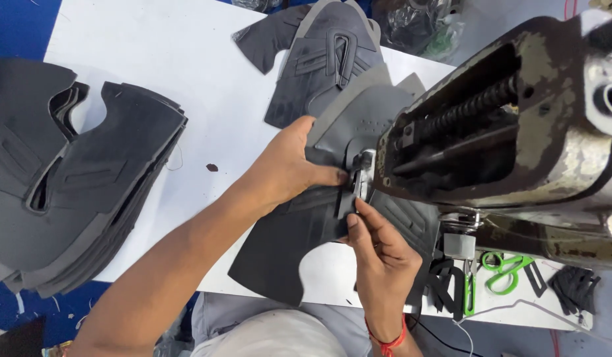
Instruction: The person sews black rubber strips onto grey car mat parts using a sewing machine. They repeatedly pick up a part, align the strip, and guide it through the machine, then place the finished part aside.
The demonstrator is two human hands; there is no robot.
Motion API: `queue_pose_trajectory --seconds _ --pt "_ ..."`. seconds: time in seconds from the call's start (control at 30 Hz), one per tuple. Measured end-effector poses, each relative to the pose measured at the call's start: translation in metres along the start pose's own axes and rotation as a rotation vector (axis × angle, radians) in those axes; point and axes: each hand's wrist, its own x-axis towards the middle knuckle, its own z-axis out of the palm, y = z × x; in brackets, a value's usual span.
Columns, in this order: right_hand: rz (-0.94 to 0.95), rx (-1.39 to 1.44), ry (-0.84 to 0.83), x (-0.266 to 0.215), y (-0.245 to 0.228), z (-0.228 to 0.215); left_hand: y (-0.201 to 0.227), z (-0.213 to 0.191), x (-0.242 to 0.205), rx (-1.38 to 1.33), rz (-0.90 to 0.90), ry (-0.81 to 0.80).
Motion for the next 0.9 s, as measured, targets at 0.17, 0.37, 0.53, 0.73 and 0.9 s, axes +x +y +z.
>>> queue_pose_trajectory --seconds 0.17,0.37,0.53,0.73,0.9 --pt "-0.023 0.025 0.015 0.005 0.001 0.005 0.003 -0.003 0.012 0.049 -0.019 0.05" --pt "-0.032 0.035 0.006 0.007 -0.005 0.002 0.002 -0.009 0.008 -0.061 -0.066 0.074" --pt "-0.073 -0.215 -0.152 0.011 -0.034 -0.027 -0.019 -0.003 -0.031 -0.412 0.026 0.058" --pt "-0.301 -0.51 -0.276 0.009 -0.045 -0.042 -0.038 0.009 -0.058 -0.507 0.029 0.23" --pt "-0.398 -0.572 -0.233 0.005 -0.047 -0.037 -0.019 -0.003 -0.056 -0.09 0.137 0.229"
